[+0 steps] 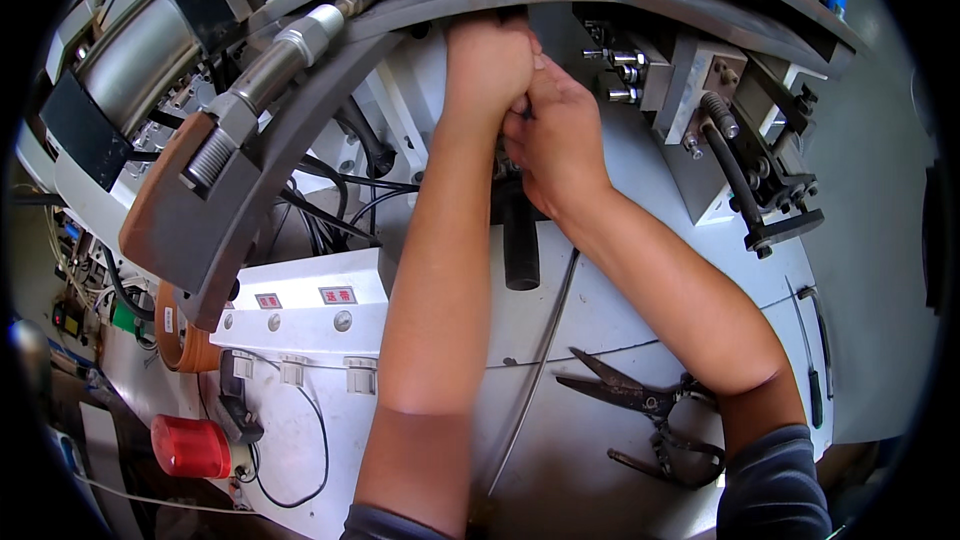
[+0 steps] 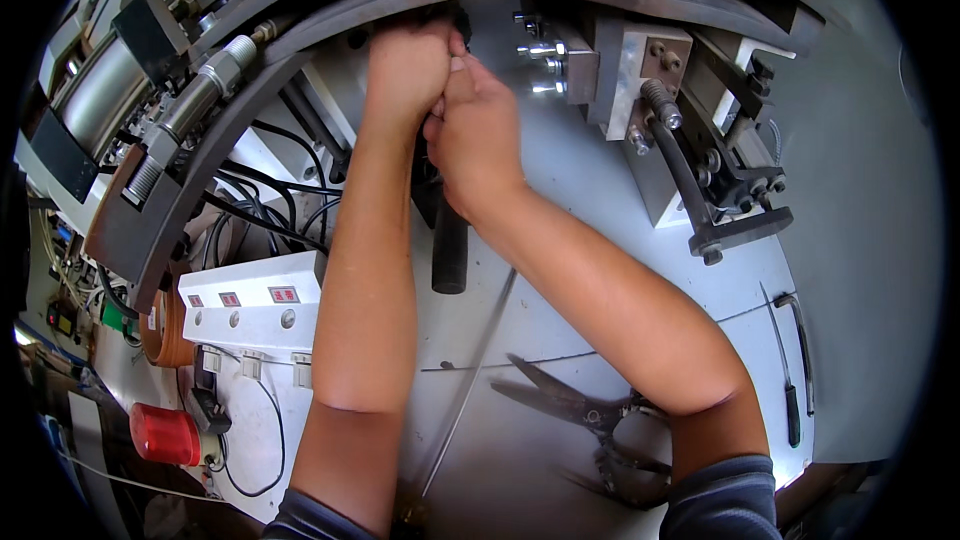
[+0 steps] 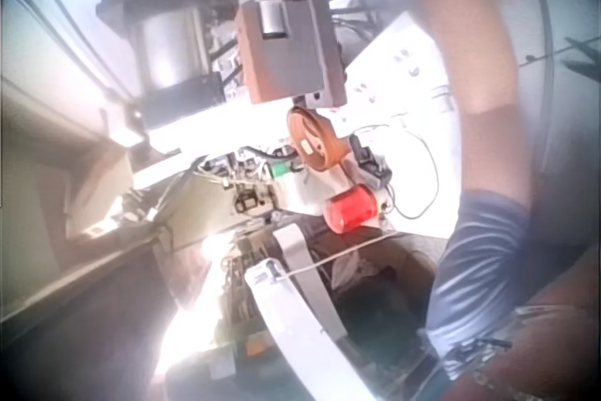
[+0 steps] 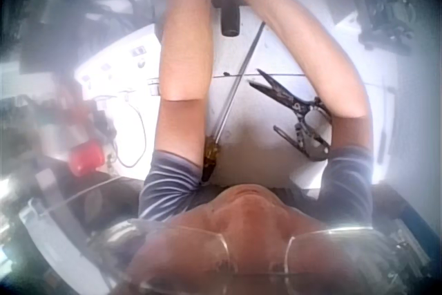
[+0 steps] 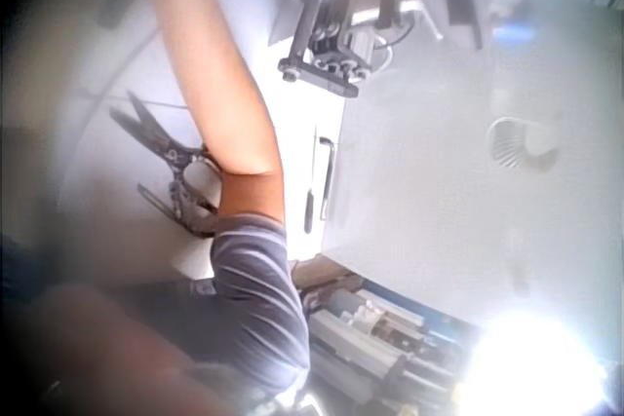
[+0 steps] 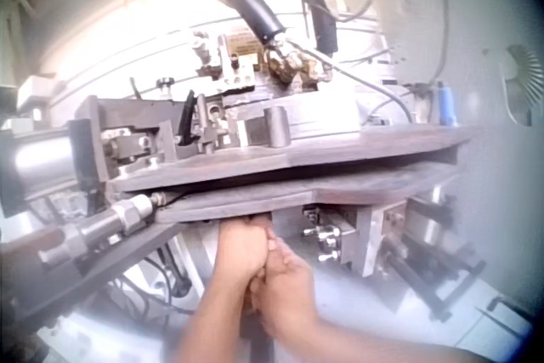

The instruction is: The person uses a screwdriver to adjust components inside a large industrial machine. They briefly interact with a control panel and keyboard, then return to tightening or aligning internal parts with the screwdriver.

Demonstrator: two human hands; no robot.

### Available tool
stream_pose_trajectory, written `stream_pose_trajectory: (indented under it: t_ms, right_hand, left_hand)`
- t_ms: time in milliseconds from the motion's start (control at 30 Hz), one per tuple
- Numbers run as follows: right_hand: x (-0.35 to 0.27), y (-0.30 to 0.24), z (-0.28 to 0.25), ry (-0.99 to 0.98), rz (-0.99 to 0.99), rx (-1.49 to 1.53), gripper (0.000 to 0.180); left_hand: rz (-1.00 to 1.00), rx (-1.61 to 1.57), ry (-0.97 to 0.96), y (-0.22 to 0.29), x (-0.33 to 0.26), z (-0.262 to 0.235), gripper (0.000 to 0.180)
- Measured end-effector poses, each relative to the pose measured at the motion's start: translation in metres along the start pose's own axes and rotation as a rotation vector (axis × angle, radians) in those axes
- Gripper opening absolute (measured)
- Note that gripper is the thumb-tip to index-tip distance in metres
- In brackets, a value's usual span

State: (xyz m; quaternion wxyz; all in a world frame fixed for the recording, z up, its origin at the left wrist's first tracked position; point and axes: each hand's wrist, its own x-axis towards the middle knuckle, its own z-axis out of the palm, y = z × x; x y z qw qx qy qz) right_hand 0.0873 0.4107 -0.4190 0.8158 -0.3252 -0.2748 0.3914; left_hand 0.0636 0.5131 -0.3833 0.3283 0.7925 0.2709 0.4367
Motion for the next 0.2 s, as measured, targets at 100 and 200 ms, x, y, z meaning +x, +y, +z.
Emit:
stream_pose_trajectory:
  t_ms: [100, 200]
  right_hand:
    - [-0.002, 0.009, 0.000, 0.028, -0.068, -0.064, 0.023]
    - [-0.004, 0.011, -0.004, 0.025, -0.081, -0.091, 0.041]
  left_hand:
    - [-0.017, -0.191, 0.062, 0.003, -0.008, 0.001, 0.028]
    - [-0.045, -0.344, 0.092, -0.001, -0.012, 0.006, 0.032]
